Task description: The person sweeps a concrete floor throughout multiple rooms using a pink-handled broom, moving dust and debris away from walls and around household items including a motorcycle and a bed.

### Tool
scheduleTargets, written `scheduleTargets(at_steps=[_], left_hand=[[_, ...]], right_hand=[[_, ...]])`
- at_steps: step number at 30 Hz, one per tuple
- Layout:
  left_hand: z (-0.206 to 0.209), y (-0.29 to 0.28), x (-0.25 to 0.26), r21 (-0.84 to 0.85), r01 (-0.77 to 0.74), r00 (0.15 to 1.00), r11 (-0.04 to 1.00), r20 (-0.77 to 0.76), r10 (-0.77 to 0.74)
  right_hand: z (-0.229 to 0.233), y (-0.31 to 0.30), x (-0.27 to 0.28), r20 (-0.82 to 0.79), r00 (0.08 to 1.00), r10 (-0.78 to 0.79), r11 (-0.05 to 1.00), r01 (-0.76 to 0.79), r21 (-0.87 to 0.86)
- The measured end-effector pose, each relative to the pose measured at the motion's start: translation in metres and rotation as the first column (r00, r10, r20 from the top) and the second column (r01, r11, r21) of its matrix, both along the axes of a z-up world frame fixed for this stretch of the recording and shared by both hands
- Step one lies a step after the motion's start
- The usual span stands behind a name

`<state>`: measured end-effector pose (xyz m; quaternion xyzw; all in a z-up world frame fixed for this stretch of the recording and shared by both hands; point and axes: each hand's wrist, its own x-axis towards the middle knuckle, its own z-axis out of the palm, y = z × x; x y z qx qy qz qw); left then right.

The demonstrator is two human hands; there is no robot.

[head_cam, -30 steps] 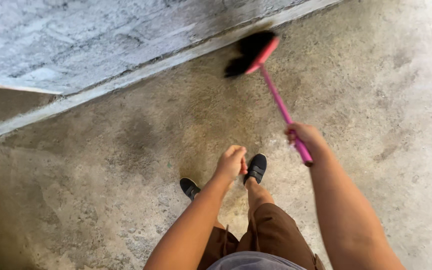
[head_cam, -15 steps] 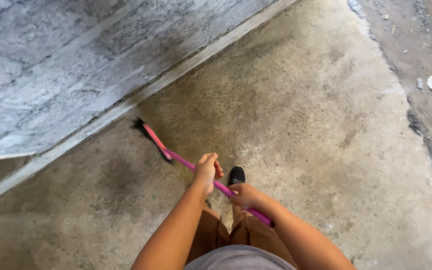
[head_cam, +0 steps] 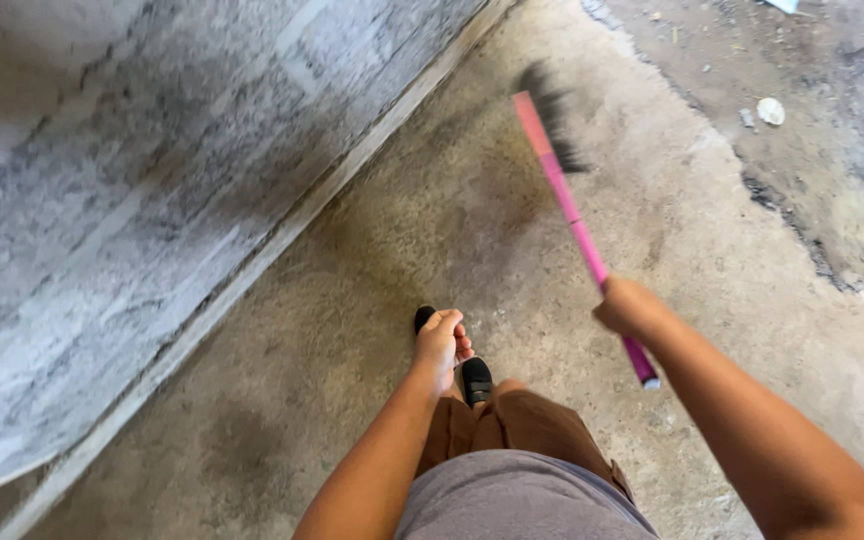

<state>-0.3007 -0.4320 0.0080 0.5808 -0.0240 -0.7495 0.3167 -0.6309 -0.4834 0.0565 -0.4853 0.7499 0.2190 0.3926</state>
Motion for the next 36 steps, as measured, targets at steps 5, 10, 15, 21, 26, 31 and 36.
scheduleTargets(at_steps=[5, 10, 15, 21, 26, 31, 36], left_hand=[[0.024, -0.078, 0.005, -0.125, 0.067, 0.998, 0.99, 0.026, -0.064], [0.031, -0.135, -0.027, -0.084, 0.176, 0.983, 0.981, 0.066, -0.171], [0.012, -0.178, -0.075, -0.071, 0.202, 0.975, 0.977, 0.112, -0.194], [0.001, -0.242, -0.147, 0.036, 0.203, 0.972, 0.979, 0.111, -0.205], [-0.008, -0.31, -0.228, 0.016, 0.151, 0.987, 0.988, 0.05, -0.152], [-0.006, -0.353, -0.274, -0.013, 0.126, 0.992, 0.992, -0.009, -0.126], [0.002, -0.372, -0.287, -0.011, 0.134, 0.988, 0.991, 0.08, -0.132]], right_hand=[[0.032, 0.029, 0.095, 0.479, 0.873, 0.089, 0.986, -0.144, 0.078], [-0.017, 0.0, 0.183, 0.669, 0.735, 0.114, 0.919, -0.334, 0.21], [-0.069, -0.125, 0.042, 0.529, 0.817, -0.23, 0.951, 0.072, 0.302], [-0.108, -0.253, -0.21, 0.391, 0.761, -0.517, 0.834, 0.552, 0.029], [-0.095, -0.233, -0.219, 0.143, 0.965, -0.22, 0.963, 0.238, -0.125], [-0.006, -0.174, -0.165, 0.543, 0.806, -0.237, 0.971, 0.202, 0.125], [-0.058, -0.231, -0.117, 0.615, 0.787, -0.056, 0.943, -0.16, 0.292]])
